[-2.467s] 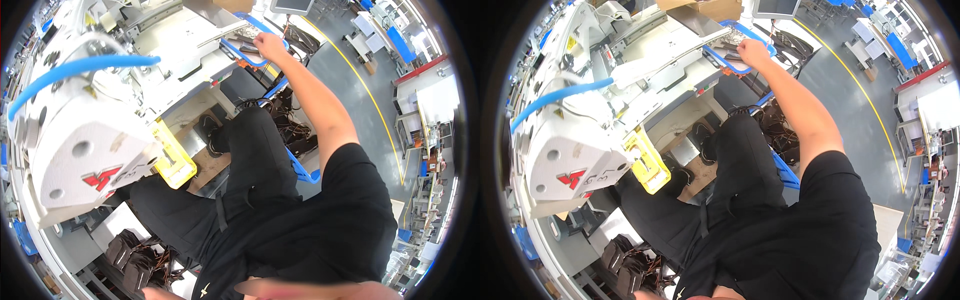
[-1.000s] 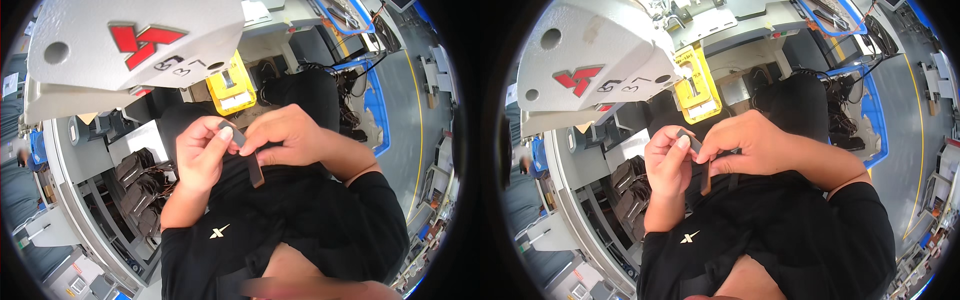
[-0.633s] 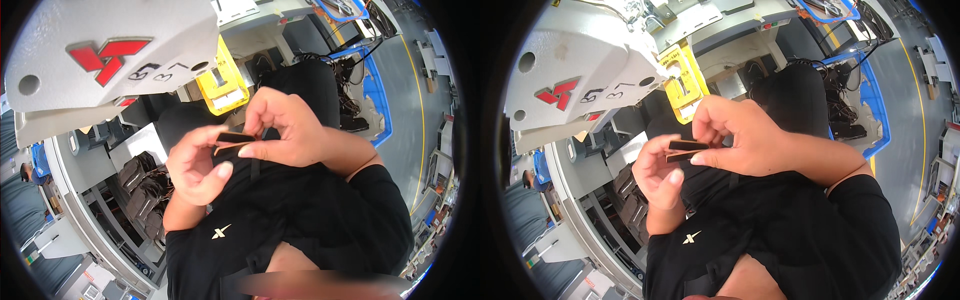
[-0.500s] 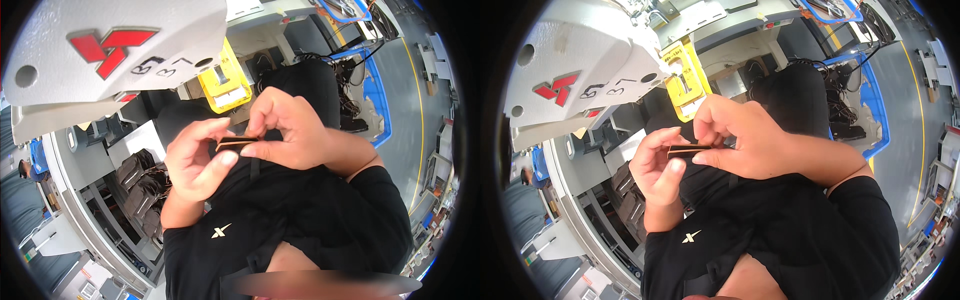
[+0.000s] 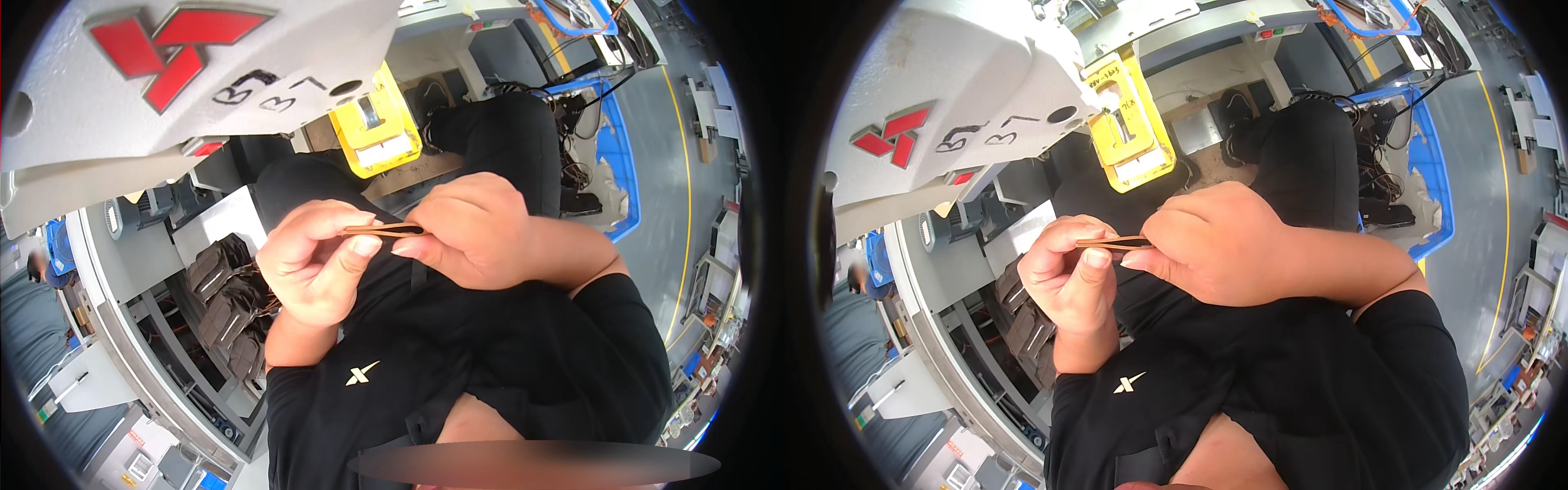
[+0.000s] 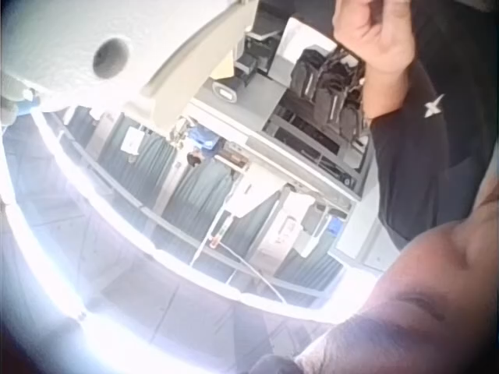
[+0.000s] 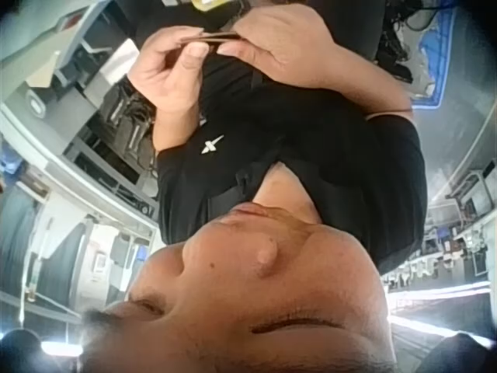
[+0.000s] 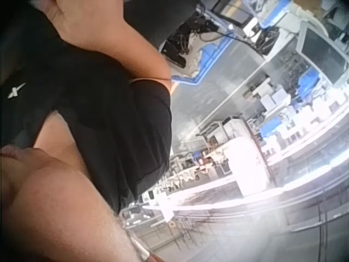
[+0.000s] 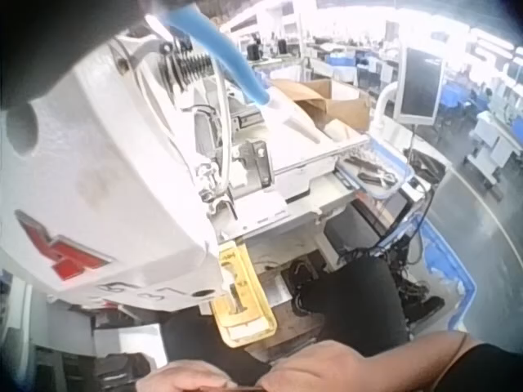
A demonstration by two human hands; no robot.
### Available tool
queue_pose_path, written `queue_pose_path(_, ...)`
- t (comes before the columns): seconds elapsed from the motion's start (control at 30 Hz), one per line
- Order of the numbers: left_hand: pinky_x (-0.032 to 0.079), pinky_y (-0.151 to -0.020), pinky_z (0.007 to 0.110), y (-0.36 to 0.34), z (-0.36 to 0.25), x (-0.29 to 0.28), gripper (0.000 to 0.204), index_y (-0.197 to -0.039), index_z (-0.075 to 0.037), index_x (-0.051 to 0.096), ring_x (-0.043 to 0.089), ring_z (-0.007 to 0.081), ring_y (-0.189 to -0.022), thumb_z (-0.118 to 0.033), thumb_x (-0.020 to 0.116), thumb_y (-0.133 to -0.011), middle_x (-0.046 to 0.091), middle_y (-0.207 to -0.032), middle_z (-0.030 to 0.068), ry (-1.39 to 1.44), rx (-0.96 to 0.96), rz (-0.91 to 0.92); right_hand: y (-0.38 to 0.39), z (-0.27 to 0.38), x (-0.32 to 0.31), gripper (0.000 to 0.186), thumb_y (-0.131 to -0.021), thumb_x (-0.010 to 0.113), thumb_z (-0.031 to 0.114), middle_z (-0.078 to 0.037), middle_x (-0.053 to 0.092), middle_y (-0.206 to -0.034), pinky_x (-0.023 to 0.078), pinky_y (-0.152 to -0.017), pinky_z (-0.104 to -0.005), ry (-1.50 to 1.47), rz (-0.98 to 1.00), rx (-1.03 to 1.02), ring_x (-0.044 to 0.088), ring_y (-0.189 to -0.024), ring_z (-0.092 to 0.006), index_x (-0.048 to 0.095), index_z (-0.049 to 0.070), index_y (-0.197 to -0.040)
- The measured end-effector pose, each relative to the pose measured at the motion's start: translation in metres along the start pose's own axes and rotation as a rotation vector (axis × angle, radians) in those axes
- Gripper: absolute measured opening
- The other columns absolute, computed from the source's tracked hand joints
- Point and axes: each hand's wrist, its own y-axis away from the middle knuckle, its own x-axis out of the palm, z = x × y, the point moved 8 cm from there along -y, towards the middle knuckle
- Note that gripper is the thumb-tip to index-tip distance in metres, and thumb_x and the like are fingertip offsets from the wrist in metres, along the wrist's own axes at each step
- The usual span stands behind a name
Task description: Sew and construct small leather bags/pouches using an industrial sewing machine.
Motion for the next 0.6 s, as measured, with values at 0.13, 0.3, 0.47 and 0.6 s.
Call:
queue_pose_path(0.13,0.054,-0.071,0.028,-0.001,0.0,0.002,0.021,-0.1,0.006,0.072,0.069,0.0189,-0.079,-0.002,0.082,-0.084,0.072,-0.09,0.0158,0.076,0.014,0.024,0.001,0.011,-0.004,0.025,-0.088,0.079,0.022,-0.01,0.065,-0.069,0.051,-0.053,-0.0342,0.065,-0.034,-0.081,0.064,-0.057,-0.0272,0.066,0.001,-0.081)
queue_pose_path(0.3,0.053,-0.069,0.028,-0.001,-0.001,0.003,0.02,-0.099,0.005,0.072,0.069,0.019,-0.077,-0.003,0.082,-0.084,0.072,-0.089,0.0161,0.126,0.032,0.029,0.003,0.013,-0.003,0.025,-0.087,0.079,0.021,-0.008,0.064,-0.068,0.052,-0.054,-0.0341,0.025,-0.079,-0.106,0.065,-0.057,-0.0261,0.066,0.002,-0.08)
queue_pose_path(0.47,0.054,-0.067,0.028,-0.002,-0.003,0.005,0.019,-0.098,0.005,0.073,0.069,0.0202,-0.074,-0.002,0.083,-0.083,0.073,-0.086,0.0158,0.143,0.039,0.027,0.004,0.015,-0.004,0.025,-0.087,0.079,0.021,-0.008,0.063,-0.068,0.051,-0.053,-0.0338,0.034,-0.085,-0.122,0.064,-0.056,-0.0262,0.065,0.002,-0.08)
queue_pose_path(0.6,0.054,-0.067,0.029,-0.002,-0.004,0.004,0.019,-0.097,0.005,0.073,0.069,0.0203,-0.074,-0.003,0.082,-0.083,0.073,-0.085,0.0157,0.166,0.022,0.026,0.003,0.013,-0.004,0.026,-0.089,0.078,0.022,-0.009,0.063,-0.067,0.05,-0.051,-0.0342,-0.039,-0.074,-0.126,0.063,-0.055,-0.0269,0.065,0.0,-0.082)
